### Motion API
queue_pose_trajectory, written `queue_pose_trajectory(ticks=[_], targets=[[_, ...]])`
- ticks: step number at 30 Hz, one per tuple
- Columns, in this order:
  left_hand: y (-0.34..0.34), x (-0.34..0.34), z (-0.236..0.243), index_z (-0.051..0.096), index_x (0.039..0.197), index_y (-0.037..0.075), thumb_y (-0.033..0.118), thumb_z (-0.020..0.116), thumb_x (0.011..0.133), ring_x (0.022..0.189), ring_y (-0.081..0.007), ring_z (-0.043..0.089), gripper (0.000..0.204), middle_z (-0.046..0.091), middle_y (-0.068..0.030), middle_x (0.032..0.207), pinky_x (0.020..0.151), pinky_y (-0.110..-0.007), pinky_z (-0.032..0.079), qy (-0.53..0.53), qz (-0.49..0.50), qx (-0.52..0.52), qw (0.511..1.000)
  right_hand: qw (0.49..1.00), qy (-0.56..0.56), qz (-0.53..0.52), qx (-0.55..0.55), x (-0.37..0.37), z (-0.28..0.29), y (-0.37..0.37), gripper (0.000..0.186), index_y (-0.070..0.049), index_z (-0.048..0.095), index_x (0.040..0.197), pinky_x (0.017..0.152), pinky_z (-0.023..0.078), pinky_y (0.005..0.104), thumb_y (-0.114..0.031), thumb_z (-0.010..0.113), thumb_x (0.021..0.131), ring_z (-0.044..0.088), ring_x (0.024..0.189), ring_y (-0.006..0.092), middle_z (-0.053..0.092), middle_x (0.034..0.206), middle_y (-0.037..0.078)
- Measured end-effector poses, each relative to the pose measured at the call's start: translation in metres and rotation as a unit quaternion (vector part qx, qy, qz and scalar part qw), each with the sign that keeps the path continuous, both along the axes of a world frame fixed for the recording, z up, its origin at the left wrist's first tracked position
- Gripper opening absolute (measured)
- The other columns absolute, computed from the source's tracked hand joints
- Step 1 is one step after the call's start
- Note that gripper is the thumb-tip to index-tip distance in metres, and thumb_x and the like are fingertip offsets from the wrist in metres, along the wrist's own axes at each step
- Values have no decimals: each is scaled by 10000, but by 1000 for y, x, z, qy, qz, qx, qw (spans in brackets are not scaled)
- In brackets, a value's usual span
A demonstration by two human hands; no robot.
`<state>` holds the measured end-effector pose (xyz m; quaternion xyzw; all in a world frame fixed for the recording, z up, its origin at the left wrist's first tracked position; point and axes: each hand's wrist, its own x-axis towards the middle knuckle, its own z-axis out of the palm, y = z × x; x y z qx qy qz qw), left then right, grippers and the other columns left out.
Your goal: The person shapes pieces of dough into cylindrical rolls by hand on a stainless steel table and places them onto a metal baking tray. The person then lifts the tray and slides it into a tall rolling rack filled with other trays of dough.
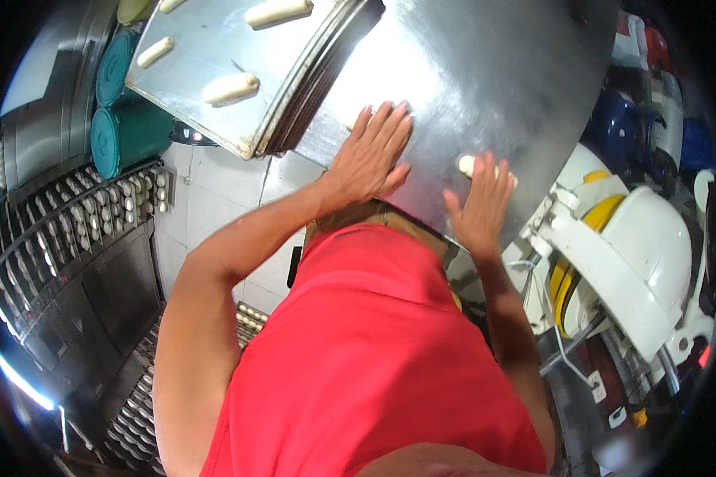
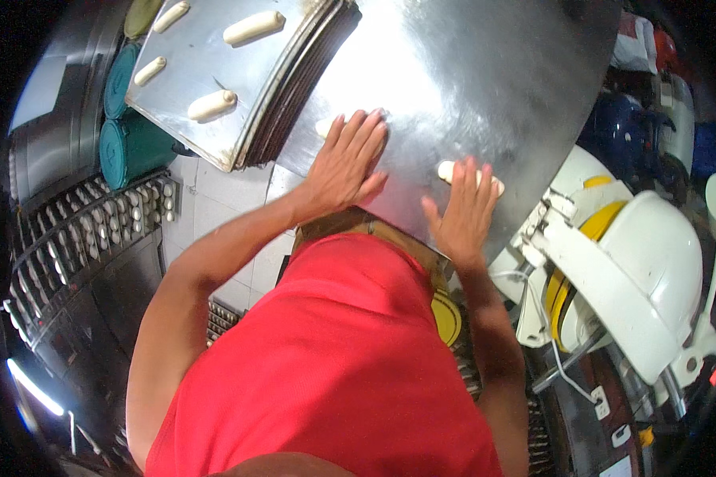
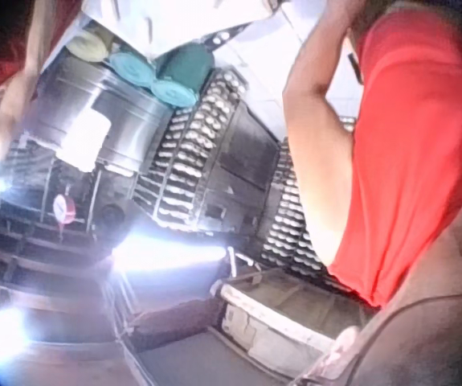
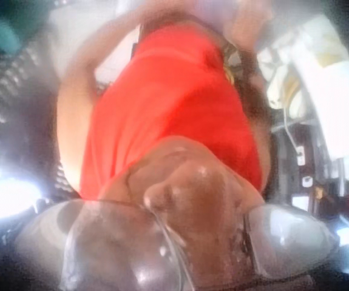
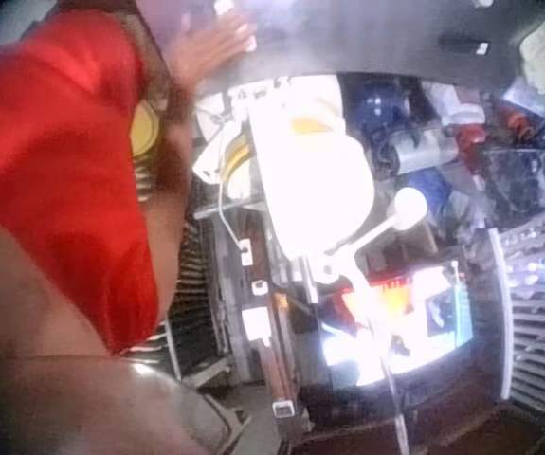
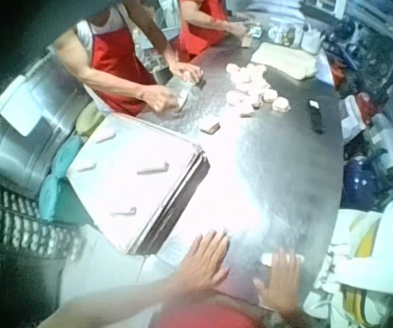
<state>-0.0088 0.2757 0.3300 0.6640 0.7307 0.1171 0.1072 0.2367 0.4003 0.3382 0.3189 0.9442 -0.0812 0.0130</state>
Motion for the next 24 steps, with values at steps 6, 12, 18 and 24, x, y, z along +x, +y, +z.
queue_pose_trajectory(ticks=[6, 12, 18, 24], targets=[[172, -80, -12, 300, 1600, -2, 639, 376, 1033, 1549, -416, 240, 859, 215, -194, 1703, 1211, -710, 115, 81, 62, 196, 975, 979, 142, -95, 113, -115, -22, 171, 855, -14, 298, 1606, 1263, 138, 605, -561, 547, 998, 248, 1558, 406, 323, 1660, 221], [86, -34, -4, 306, 1574, -43, 697, 472, 910, 1511, -462, 306, 1009, 293, -260, 1657, 1158, -773, 146, -21, 60, -16, 998, 998, -32, 6, -45, -75, 17, 93, 848, -66, 285, 1615, 1254, 142, 633, -429, 665, 949, 229, 1567, 402, 319, 1671, 181], [31, -48, 27, 655, 1184, 111, 186, 763, 789, 1122, -348, 596, 417, 614, -150, 1195, 843, -582, 512, -89, 71, -36, 993, 988, -4, 59, -142, -32, 35, 116, 672, -48, 619, 1363, 1113, 416, 460, -166, 833, 737, 544, 1296, 354, 613, 1343, 186], [6, -85, 76, 722, 988, 97, 153, 744, 749, 1004, -312, 618, 246, 645, -85, 992, 793, -478, 519, -129, 48, 55, 989, 960, 95, 26, -263, -76, 68, 126, 375, 2, 720, 1149, 842, 533, 369, -91, 756, 788, 677, 913, 281, 686, 996, 133]])
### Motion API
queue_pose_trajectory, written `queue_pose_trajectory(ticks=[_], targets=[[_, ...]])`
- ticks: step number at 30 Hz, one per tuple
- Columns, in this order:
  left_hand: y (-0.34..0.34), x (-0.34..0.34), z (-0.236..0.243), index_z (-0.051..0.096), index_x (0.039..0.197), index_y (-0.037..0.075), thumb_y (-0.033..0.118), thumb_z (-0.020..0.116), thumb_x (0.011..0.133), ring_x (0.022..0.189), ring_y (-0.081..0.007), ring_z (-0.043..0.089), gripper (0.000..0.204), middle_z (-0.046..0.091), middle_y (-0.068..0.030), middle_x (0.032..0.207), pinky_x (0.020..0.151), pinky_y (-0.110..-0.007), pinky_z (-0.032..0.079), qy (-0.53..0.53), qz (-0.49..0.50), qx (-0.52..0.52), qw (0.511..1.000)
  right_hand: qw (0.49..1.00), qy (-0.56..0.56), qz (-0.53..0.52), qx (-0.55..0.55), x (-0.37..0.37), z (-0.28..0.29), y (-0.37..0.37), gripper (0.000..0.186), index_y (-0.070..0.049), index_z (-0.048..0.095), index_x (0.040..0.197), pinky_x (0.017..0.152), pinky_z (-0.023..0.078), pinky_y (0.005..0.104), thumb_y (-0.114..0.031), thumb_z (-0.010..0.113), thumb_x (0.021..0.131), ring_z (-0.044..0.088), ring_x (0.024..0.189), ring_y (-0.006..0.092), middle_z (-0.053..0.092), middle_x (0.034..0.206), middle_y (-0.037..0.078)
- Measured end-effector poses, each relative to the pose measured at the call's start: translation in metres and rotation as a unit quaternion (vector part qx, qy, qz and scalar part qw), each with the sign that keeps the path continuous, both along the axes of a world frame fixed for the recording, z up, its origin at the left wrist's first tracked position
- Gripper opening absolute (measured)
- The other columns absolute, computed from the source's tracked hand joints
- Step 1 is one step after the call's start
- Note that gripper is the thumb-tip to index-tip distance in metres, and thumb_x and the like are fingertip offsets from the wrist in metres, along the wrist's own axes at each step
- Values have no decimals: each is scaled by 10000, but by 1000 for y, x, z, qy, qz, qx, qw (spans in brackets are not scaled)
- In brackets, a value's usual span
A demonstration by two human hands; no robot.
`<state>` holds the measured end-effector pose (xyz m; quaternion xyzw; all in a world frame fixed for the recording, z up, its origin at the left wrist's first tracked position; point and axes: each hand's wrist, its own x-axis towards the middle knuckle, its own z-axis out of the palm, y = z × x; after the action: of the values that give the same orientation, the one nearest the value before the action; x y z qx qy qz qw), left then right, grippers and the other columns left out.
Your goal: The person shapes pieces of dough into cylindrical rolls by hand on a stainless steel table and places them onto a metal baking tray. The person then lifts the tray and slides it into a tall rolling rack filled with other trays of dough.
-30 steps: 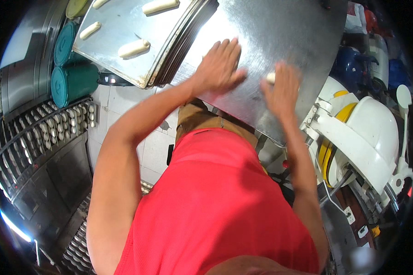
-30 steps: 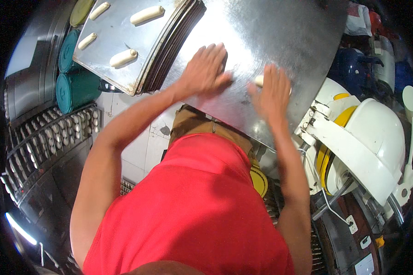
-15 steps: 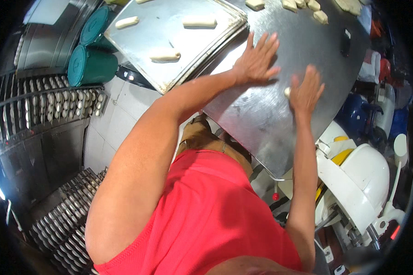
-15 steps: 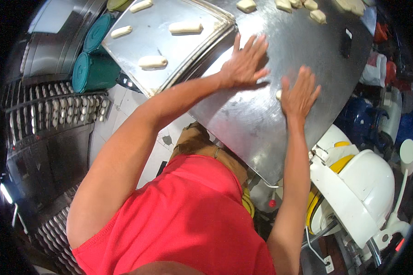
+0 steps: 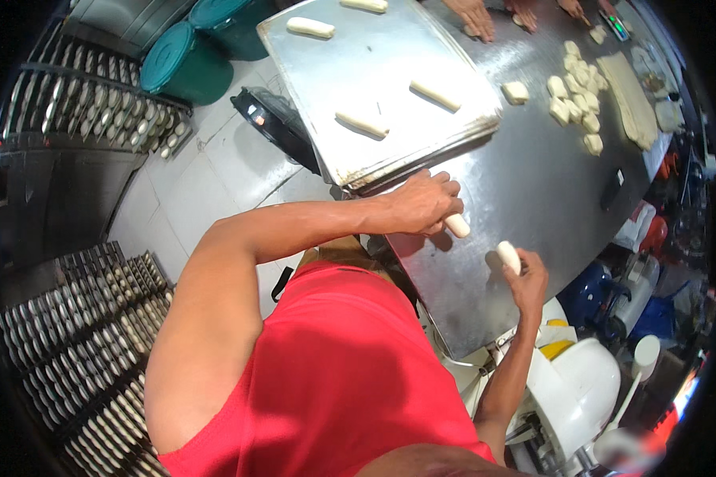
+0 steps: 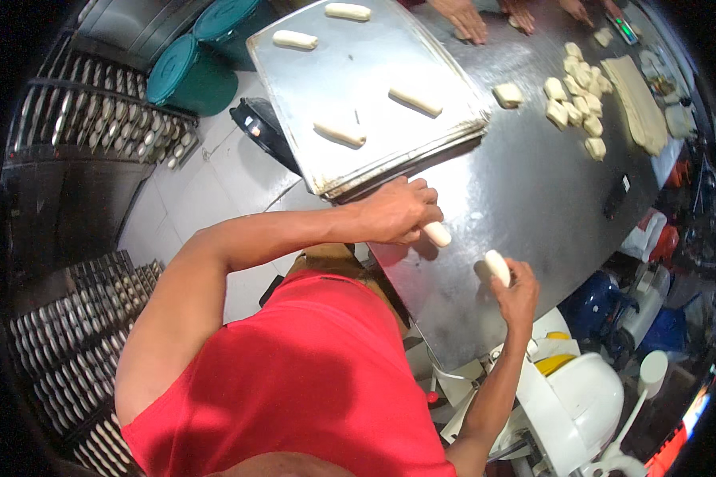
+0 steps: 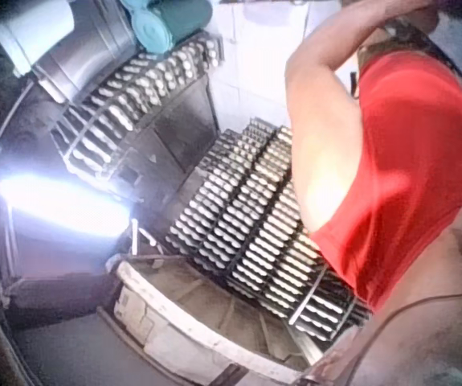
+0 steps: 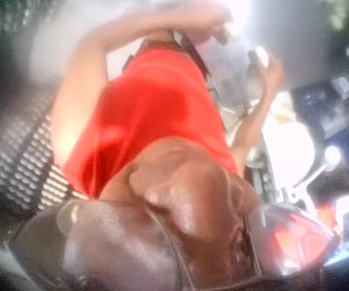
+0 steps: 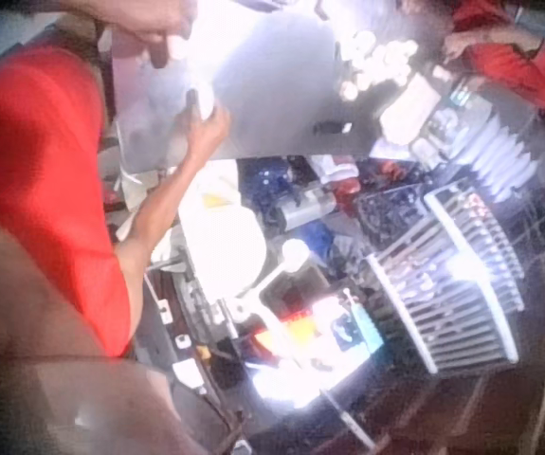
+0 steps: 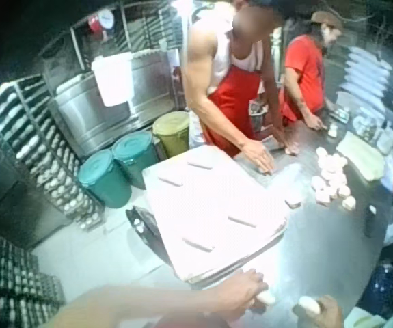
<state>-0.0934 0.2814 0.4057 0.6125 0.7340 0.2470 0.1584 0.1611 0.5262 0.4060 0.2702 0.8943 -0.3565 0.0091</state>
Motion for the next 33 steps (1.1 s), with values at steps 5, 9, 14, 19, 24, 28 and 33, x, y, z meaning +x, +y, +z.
queue_pose_trajectory(ticks=[5, 9, 14, 19, 24, 28, 33], targets=[[-64, -103, 47, 745, 1183, 84, 109, 690, 748, 1086, -312, 617, 439, 675, -120, 1094, 956, -437, 518, 14, 108, 47, 993, 987, 138, 74, 45, -166, 44, -32, 388, 4, 712, 1189, 828, 532, 353, -114, 766, 823, 680, 910, 259, 693, 1015, 139], [-108, -193, 64, 715, 1268, 71, 92, 662, 790, 1116, -310, 603, 481, 679, -136, 1109, 1041, -426, 504, 59, 214, 13, 975, 945, 267, 171, 80, -331, 55, -61, 360, -12, 712, 1202, 874, 523, 400, -143, 737, 868, 666, 958, 322, 698, 1042, 169], [-125, -253, -8, 606, 1423, 113, 95, 711, 794, 1255, -335, 547, 637, 577, -172, 1396, 1165, -418, 428, 102, 219, -80, 967, 930, 135, 264, 217, -451, -16, -73, 519, -57, 683, 1315, 1006, 506, 452, -203, 811, 833, 623, 1133, 392, 693, 1192, 189], [-144, -252, -10, 619, 1400, 105, 93, 771, 821, 1311, -332, 540, 599, 591, -158, 1398, 1177, -416, 439, -8, 281, 3, 960, 963, 109, 198, 148, -450, -3, -85, 700, -19, 621, 1398, 1123, 451, 446, -235, 872, 782, 575, 1295, 368, 638, 1378, 196], [-153, -260, -12, 677, 1314, 69, 97, 723, 845, 1231, -324, 589, 472, 659, -152, 1286, 1122, -413, 490, -52, 232, 21, 971, 970, 54, 200, 125, -451, 8, -80, 646, -23, 653, 1360, 1106, 454, 446, -229, 859, 783, 592, 1270, 373, 661, 1332, 206], [-154, -267, -23, 683, 1296, 37, 94, 705, 843, 1244, -324, 577, 458, 670, -160, 1263, 1101, -414, 489, -7, 209, 27, 977, 960, 113, 212, 142, -445, 3, -80, 559, -9, 675, 1313, 1053, 485, 437, -198, 817, 806, 638, 1179, 382, 674, 1284, 216], [-159, -258, -23, 608, 1398, 47, 74, 723, 820, 1279, -331, 556, 590, 619, -172, 1352, 1106, -434, 469, 13, 219, 87, 972, 968, 111, 194, 113, -448, -7, -76, 544, -57, 671, 1313, 1020, 500, 434, -156, 814, 797, 626, 1173, 372, 678, 1262, 173]])
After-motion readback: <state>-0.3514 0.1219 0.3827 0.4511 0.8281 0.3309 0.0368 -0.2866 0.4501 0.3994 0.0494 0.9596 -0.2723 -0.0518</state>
